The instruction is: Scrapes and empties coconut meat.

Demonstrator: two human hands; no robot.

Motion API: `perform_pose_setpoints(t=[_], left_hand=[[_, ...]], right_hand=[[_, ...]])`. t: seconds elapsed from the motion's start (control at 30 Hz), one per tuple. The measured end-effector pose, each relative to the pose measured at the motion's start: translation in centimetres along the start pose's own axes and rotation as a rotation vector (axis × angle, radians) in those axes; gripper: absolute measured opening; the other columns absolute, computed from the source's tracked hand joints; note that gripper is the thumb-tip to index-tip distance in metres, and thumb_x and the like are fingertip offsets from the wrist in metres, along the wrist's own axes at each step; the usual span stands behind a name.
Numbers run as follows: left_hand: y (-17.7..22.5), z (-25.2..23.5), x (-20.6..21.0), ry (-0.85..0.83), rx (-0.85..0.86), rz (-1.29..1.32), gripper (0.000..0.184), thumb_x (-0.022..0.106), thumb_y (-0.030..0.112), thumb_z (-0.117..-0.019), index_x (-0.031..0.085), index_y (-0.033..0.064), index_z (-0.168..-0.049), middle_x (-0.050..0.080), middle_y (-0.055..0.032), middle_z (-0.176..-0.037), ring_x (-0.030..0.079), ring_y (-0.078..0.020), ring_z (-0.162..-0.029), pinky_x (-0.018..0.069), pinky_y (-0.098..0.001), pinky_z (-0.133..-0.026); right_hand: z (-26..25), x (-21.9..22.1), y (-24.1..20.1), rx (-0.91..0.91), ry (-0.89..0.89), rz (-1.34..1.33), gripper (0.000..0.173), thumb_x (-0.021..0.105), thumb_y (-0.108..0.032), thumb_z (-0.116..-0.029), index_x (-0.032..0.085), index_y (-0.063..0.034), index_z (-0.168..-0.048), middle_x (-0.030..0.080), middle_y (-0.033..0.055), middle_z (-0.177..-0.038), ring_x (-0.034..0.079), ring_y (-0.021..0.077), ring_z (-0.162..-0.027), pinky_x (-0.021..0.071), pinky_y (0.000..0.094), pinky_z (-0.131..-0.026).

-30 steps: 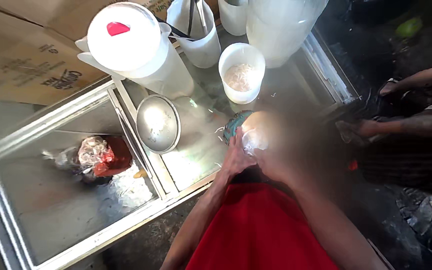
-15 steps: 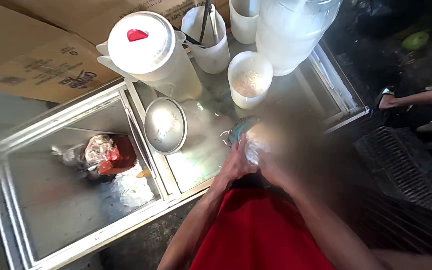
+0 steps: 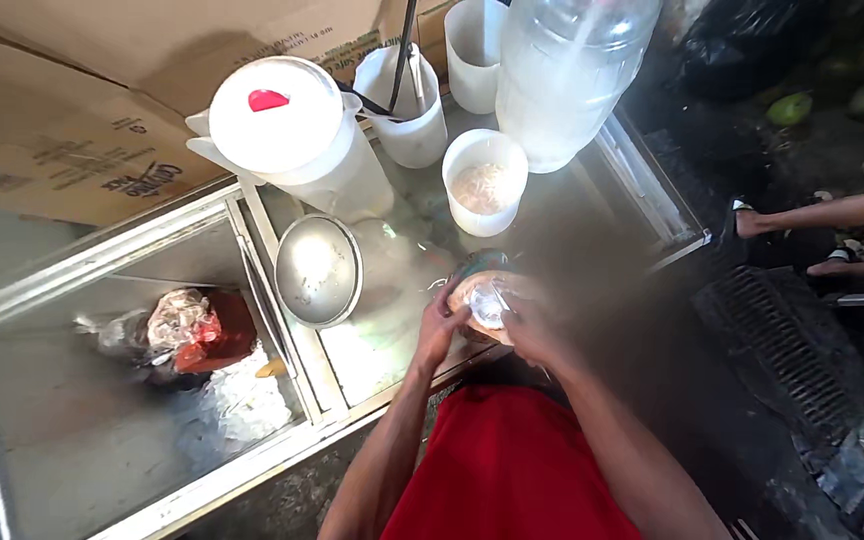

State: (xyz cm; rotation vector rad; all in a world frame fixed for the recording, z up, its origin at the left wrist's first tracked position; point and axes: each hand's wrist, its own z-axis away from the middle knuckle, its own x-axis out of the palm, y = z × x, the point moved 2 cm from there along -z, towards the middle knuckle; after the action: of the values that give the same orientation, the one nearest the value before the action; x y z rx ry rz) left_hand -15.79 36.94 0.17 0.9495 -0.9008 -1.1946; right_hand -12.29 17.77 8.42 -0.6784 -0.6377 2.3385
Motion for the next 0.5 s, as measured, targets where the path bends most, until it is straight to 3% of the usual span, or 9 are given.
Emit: perform_pose_setpoints(t=[0.07, 0.1, 0.17, 0.23, 0.37, 0.4, 0.47, 0.5], left_hand=[[0.2, 0.2, 3.5, 0.311, -0.001, 0.201, 0.050, 0.054, 0.017, -0.0995, 0.046, -0.0019, -0.145, 0.059, -0.0192, -0.133, 0.063, -0.0220, -0.114, 0.0543, -0.0414, -0.096], [0.9, -0.1, 5.0, 0.448, -0.013, 0.241, 0.041, 0.050, 0.017, -0.1037, 0.048, -0.0014, -0.140, 0.061, -0.0187, -0.125, 0.064, -0.0217, -0.105, 0.0562, -0.0417, -0.089], [1.8, -1.3, 6.6, 0.628, -0.028, 0.212, 0.021, 0.046, 0.017, -0.1083, 0.057, -0.0003, -0.115, 0.062, -0.0120, -0.092, 0.064, -0.0180, -0.079, 0.0573, -0.0385, -0.071], [1.8, -1.9, 6.5, 0.690, -0.015, 0.166, 0.021, 0.045, 0.015, -0.1087, 0.056, 0.0017, -0.097, 0.057, -0.0077, -0.077, 0.061, -0.0159, -0.068, 0.0548, -0.0356, -0.065], [1.0, -1.2, 6.0, 0.669, 0.051, 0.244, 0.030, 0.035, 0.016, -0.1116, 0.059, -0.0004, -0.103, 0.063, -0.0085, -0.083, 0.065, -0.0156, -0.075, 0.0585, -0.0359, -0.071], [0.7, -1.0, 6.1, 0.664, 0.070, 0.243, 0.032, 0.035, 0.016, -0.1113, 0.061, -0.0006, -0.104, 0.064, -0.0082, -0.083, 0.066, -0.0152, -0.076, 0.0583, -0.0354, -0.072], [0.7, -1.1, 6.4, 0.667, 0.095, 0.231, 0.032, 0.036, 0.014, -0.1109, 0.063, -0.0012, -0.104, 0.064, -0.0080, -0.084, 0.065, -0.0148, -0.077, 0.0579, -0.0347, -0.073], [0.9, -1.2, 6.5, 0.682, 0.093, 0.218, 0.031, 0.037, 0.013, -0.1106, 0.063, -0.0012, -0.102, 0.064, -0.0074, -0.082, 0.066, -0.0140, -0.075, 0.0579, -0.0336, -0.072]], right_hand=[[0.0, 0.5, -1.1, -0.001, 0.012, 0.038, 0.052, 0.037, -0.030, -0.1103, 0.036, -0.0197, -0.161, 0.065, 0.0148, -0.095, 0.059, 0.0208, -0.057, 0.0528, 0.0376, -0.053], [0.1, 0.7, -1.6, -0.008, 0.028, 0.069, 0.051, 0.036, -0.029, -0.1105, 0.037, -0.0182, -0.161, 0.066, 0.0157, -0.100, 0.061, 0.0218, -0.062, 0.0542, 0.0387, -0.057], [0.3, 1.3, -2.4, -0.037, 0.043, 0.144, 0.050, 0.035, -0.025, -0.1107, 0.038, -0.0136, -0.159, 0.067, 0.0176, -0.109, 0.068, 0.0265, -0.080, 0.0573, 0.0438, -0.072], [0.9, 1.7, -2.2, -0.113, -0.005, 0.202, 0.050, 0.036, -0.024, -0.1104, 0.038, -0.0105, -0.158, 0.068, 0.0198, -0.116, 0.069, 0.0322, -0.099, 0.0561, 0.0502, -0.088], [2.8, 0.6, -1.4, -0.228, -0.152, 0.309, 0.047, 0.041, -0.024, -0.1094, 0.045, -0.0140, -0.156, 0.068, 0.0198, -0.123, 0.066, 0.0362, -0.114, 0.0508, 0.0570, -0.100], [2.7, 0.0, -1.3, -0.194, -0.153, 0.284, 0.048, 0.041, -0.024, -0.1093, 0.045, -0.0152, -0.156, 0.067, 0.0189, -0.126, 0.067, 0.0338, -0.113, 0.0516, 0.0547, -0.099], [1.9, 0.0, -1.2, -0.106, -0.046, 0.158, 0.049, 0.038, -0.026, -0.1099, 0.042, -0.0142, -0.158, 0.067, 0.0184, -0.115, 0.067, 0.0281, -0.085, 0.0564, 0.0467, -0.076], [1.4, 0.6, -1.2, -0.070, 0.005, 0.107, 0.050, 0.037, -0.027, -0.1103, 0.040, -0.0138, -0.159, 0.067, 0.0191, -0.113, 0.067, 0.0283, -0.080, 0.0568, 0.0459, -0.071]])
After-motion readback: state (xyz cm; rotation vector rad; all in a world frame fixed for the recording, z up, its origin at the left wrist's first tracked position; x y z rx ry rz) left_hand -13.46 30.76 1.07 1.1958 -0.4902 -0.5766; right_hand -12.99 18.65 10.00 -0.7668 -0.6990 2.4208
